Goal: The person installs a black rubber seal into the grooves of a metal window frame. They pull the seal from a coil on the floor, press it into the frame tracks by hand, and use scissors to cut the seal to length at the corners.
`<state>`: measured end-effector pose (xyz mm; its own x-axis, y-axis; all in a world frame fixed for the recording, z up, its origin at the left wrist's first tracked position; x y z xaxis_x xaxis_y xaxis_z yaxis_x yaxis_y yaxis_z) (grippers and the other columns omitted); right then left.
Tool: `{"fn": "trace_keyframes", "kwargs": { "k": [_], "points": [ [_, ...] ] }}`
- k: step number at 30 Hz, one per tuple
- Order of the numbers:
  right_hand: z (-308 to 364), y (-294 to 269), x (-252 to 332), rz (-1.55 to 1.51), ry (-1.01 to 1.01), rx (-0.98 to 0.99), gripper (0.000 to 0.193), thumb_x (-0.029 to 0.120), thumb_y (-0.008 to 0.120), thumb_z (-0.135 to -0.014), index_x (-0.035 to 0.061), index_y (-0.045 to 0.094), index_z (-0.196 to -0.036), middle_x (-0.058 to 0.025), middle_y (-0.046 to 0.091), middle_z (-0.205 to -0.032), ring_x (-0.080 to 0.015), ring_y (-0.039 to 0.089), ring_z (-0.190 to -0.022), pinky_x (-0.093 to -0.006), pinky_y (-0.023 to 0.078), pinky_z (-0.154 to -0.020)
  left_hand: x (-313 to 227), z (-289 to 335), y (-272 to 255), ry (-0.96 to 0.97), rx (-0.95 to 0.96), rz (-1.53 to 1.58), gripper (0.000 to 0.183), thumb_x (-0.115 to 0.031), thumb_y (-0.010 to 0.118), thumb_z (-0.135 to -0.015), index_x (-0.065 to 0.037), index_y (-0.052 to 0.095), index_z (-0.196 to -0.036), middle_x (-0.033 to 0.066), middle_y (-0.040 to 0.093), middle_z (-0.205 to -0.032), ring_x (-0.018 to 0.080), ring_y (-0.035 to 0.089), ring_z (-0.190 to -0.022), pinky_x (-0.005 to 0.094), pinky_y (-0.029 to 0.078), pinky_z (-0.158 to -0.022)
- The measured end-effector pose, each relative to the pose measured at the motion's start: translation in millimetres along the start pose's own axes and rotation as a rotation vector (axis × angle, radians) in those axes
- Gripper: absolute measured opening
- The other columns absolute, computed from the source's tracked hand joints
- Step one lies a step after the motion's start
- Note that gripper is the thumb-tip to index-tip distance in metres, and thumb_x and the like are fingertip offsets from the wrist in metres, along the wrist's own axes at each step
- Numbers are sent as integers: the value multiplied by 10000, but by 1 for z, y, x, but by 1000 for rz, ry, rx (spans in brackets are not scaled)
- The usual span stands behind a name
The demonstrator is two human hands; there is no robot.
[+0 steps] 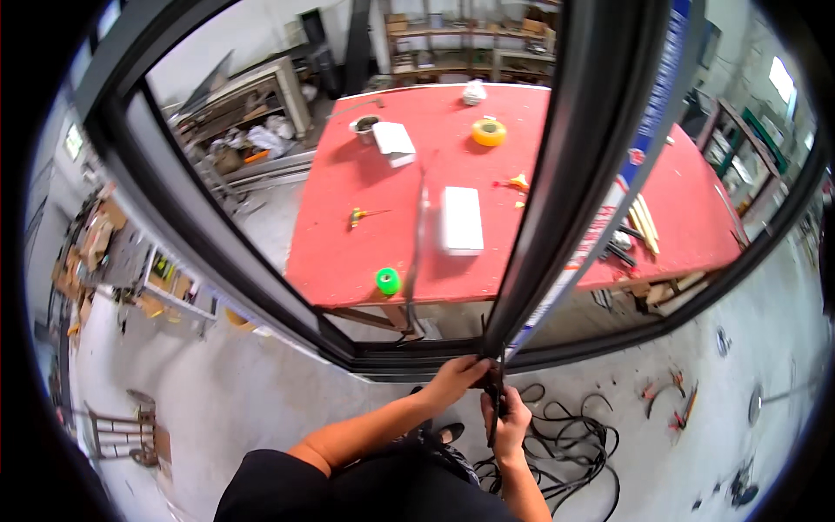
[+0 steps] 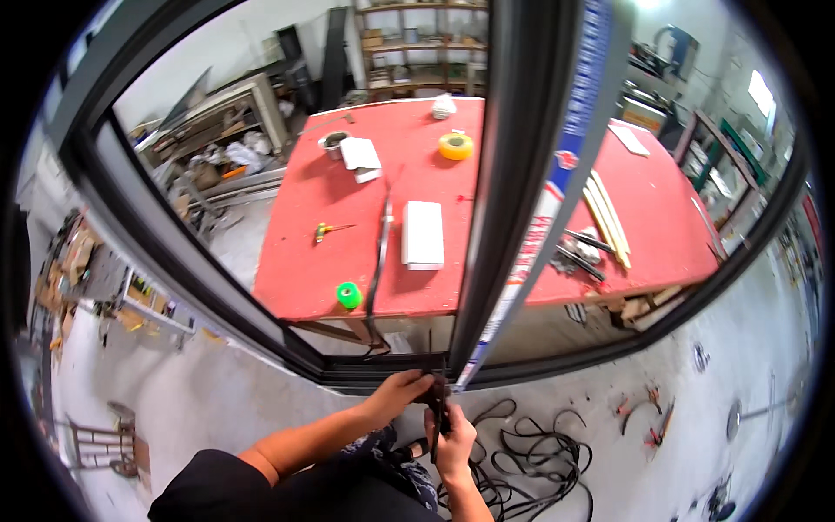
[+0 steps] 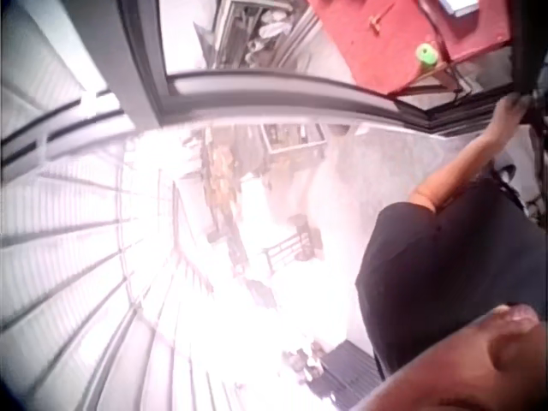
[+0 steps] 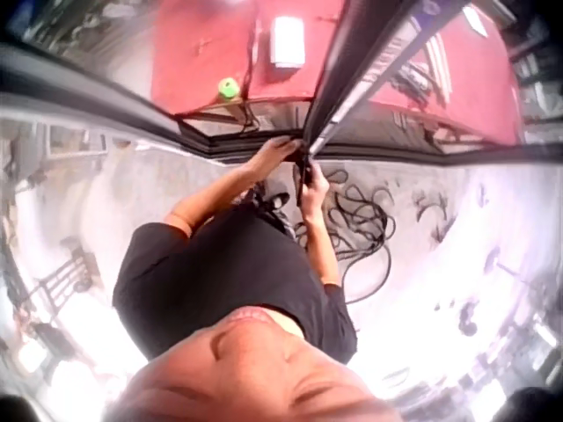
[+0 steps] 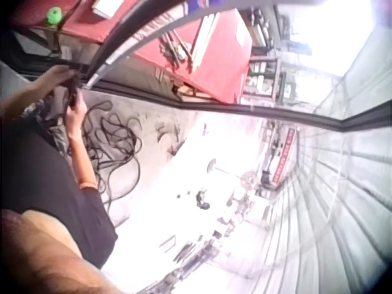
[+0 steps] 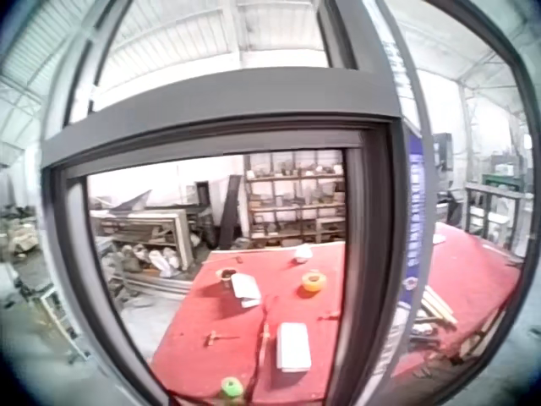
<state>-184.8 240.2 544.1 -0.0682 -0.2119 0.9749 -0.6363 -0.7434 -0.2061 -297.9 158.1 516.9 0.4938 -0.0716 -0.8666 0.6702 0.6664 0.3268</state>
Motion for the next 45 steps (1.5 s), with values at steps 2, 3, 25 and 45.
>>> {"fn": "trace_keyframes", "kwargs": {
  "k": [2, 3, 25, 45],
  "points": [
    [14, 4, 1, 43, -75, 13, 125, 23, 639, -819, -6, 574, -922, 34, 496, -609, -34, 405, -518, -205, 335, -469, 17, 1, 2, 46, 44, -29, 275, -217, 506, -970, 9, 607, -1090, 34, 640, -986, 112, 583, -932, 262, 464, -830],
    [22, 1, -1, 49, 7, 19, 203, 57, 685, -790, 3, 593, -962, -77, 547, -647, -115, 470, -564, -253, 427, -549, 26, 1, 1, 40, 69, -96, 265, -210, 517, -966, 4, 607, -1095, 27, 637, -976, 104, 576, -934, 257, 461, -827],
    [1, 20, -76, -284, -70, -195, 413, 19, 666, -799, 28, 495, -1175, -58, 587, -1041, -165, 563, -961, -292, 430, -876, -268, 16, 90, 526, 547, 238, 334, -330, 487, -968, -20, 537, -1085, -11, 459, -729, 97, 405, -644, 233, 317, -583],
    [44, 13, -143, -241, 115, -240, 392, 99, 776, -743, 29, 579, -1074, -10, 617, -852, -86, 570, -785, -236, 468, -729, -409, -39, 108, 739, 382, 146, 291, -252, 607, -910, 6, 595, -1045, -12, 501, -720, 112, 465, -640, 259, 397, -593]
  ]
}}
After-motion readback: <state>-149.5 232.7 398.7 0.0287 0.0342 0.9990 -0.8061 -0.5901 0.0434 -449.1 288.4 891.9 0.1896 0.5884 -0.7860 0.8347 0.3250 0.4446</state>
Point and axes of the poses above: each hand's wrist, its own z-axis away from the middle knuckle, its own y-axis out of the palm, x = y × z, the point moved 6 cm from there along -z, towards the middle knuckle
